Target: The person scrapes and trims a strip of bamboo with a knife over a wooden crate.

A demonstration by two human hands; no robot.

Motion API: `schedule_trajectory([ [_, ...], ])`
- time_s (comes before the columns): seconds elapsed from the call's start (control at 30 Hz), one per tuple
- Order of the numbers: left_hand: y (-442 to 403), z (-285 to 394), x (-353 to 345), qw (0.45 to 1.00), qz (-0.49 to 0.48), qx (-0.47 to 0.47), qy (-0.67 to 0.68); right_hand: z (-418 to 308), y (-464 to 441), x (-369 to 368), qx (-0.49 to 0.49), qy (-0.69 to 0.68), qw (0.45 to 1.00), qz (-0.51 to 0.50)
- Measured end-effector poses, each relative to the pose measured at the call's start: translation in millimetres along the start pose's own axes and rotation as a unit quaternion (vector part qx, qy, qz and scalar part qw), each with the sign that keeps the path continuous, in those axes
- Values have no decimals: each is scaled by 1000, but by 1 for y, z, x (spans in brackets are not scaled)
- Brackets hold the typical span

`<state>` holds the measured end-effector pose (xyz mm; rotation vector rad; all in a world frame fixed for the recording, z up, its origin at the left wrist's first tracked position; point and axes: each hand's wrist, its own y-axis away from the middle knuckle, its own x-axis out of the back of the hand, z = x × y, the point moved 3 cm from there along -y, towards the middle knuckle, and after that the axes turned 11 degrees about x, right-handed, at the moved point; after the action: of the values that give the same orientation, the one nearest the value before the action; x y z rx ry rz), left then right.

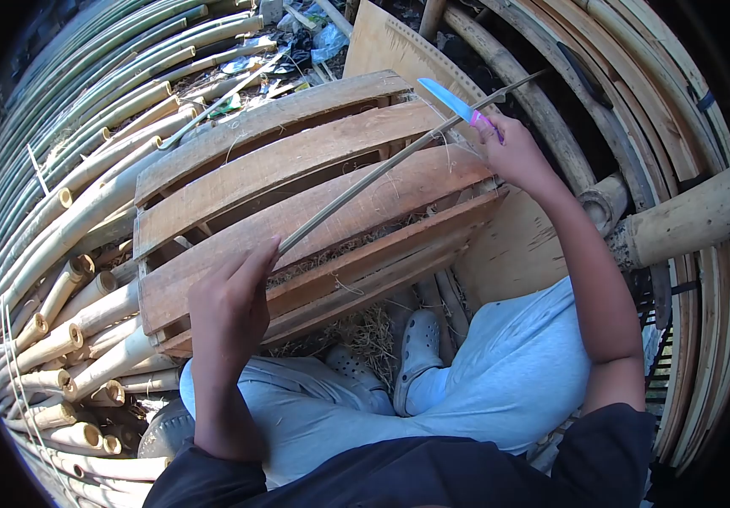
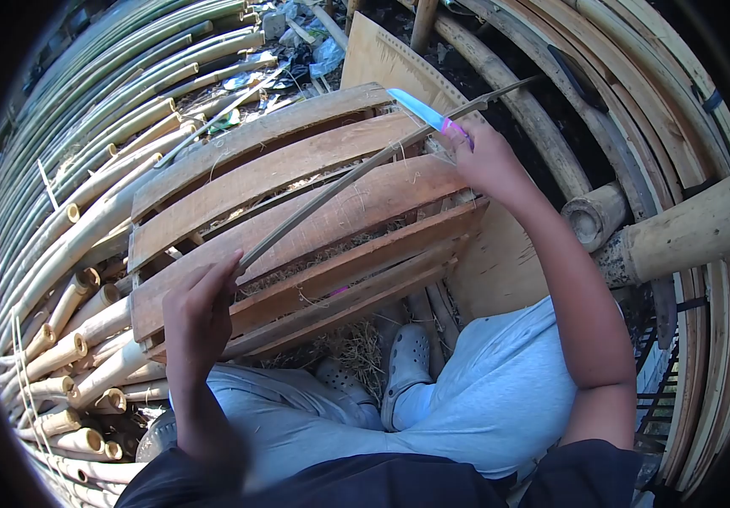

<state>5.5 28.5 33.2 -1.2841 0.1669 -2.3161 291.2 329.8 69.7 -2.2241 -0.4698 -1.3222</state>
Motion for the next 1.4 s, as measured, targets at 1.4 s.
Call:
schedule_trajectory([
  [1.4,5,-3,-2,999,-9,-9,46,-103,51,-46,-6,-104,993,-57],
])
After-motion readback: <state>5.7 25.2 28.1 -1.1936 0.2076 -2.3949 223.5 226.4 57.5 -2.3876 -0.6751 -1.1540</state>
